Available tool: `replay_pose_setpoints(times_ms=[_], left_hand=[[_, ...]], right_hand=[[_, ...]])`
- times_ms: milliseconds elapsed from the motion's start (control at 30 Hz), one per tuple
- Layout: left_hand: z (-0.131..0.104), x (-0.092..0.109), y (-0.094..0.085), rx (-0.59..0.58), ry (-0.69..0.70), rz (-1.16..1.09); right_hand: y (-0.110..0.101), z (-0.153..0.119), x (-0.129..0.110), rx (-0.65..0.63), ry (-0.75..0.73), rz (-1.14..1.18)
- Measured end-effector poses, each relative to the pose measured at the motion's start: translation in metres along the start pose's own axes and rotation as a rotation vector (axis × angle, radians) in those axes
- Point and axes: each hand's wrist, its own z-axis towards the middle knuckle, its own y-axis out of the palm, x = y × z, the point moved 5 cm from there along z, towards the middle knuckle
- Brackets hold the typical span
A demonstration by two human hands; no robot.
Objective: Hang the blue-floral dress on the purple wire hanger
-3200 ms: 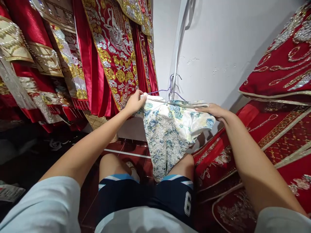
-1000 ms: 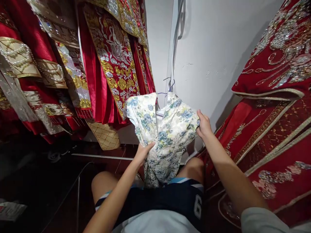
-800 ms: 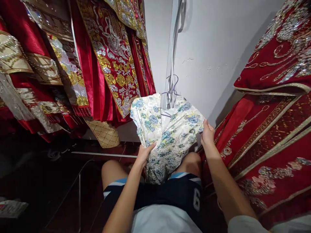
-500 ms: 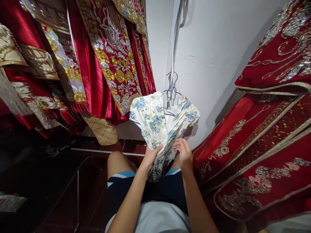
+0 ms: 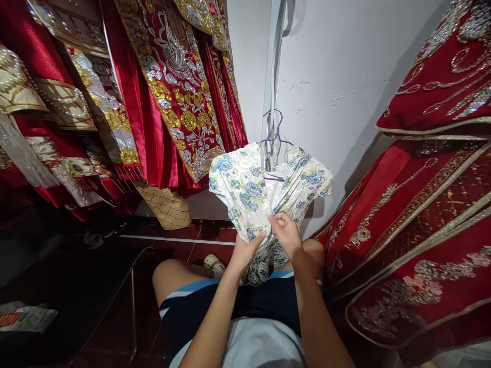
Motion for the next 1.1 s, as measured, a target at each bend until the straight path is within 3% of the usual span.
replay_pose_setpoints(times_ms=[433,767,867,1000,1100], left_hand=[[0.0,0.003,-0.001,-0.018,0.086,0.077],[-0.004,0.007,0.003,-0.03,0.101,0.075],[-0.004,0.005,0.001,-0.019,0.08,0.075],[0.001,0.001,-0.019,0.097,0.06,0.156],[-0.002,0.011,-0.039,0.373,0.23,0.376]], right_hand=[[0.007,-0.009,-0.023,0.012,-0.043,-0.005],[0.001,-0.006,-0.011,-0.047,-0.08,-0.059],[0.003,-0.007,-0.01,-0.049,-0.083,0.026],[0.0,-0.012,-0.02,0.012,-0.114,0.161],[-0.006,-0.017,-0.028,0.083,-0.095,0.14]])
